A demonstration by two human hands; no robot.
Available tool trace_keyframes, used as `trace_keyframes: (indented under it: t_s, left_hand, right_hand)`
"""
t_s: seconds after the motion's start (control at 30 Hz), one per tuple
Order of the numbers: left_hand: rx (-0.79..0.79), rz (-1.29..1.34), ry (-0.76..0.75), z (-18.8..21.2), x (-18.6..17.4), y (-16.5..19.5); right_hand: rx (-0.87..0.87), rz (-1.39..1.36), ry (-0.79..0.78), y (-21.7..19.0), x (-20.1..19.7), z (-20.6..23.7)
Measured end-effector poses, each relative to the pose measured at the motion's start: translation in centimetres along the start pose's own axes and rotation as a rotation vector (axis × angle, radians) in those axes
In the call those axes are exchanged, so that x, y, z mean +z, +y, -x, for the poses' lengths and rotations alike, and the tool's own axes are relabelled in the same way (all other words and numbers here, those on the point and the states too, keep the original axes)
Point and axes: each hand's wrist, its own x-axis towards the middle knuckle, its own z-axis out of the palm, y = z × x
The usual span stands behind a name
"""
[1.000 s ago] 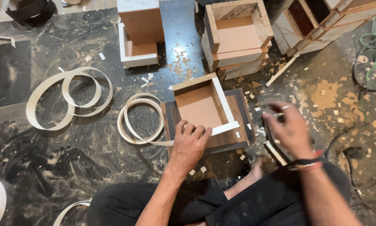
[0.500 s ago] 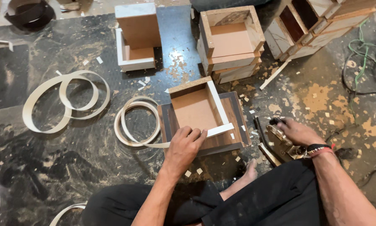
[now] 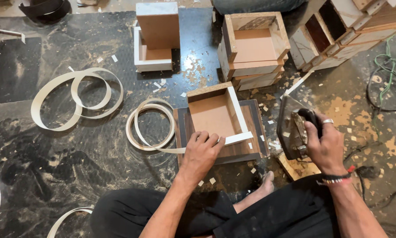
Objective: The person sits on the workshop floor and applies white edge banding tape to the front edges of small wooden drawer boxes. They feed the tape from a coil, press it onto the box edge with a hand-held edge banding tool, trim the strip, and set finished boxes aside while picking up the next one.
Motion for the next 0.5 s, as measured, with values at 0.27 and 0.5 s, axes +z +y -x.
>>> trace_keyframes:
  t_s: [0.27, 0.5]
  left_hand:
    - [-0.023, 0.045, -0.015, 0.1, 0.0, -0.2]
    - [-0.126, 0.208, 0.005, 0.7, 0.0, -0.6]
  right_hand:
    - [-0.246, 0.034, -0.156, -8.6, -0.1, -1.5]
    - [-0.347, 0.248, -0.243, -13.2, 1.9, -2.3]
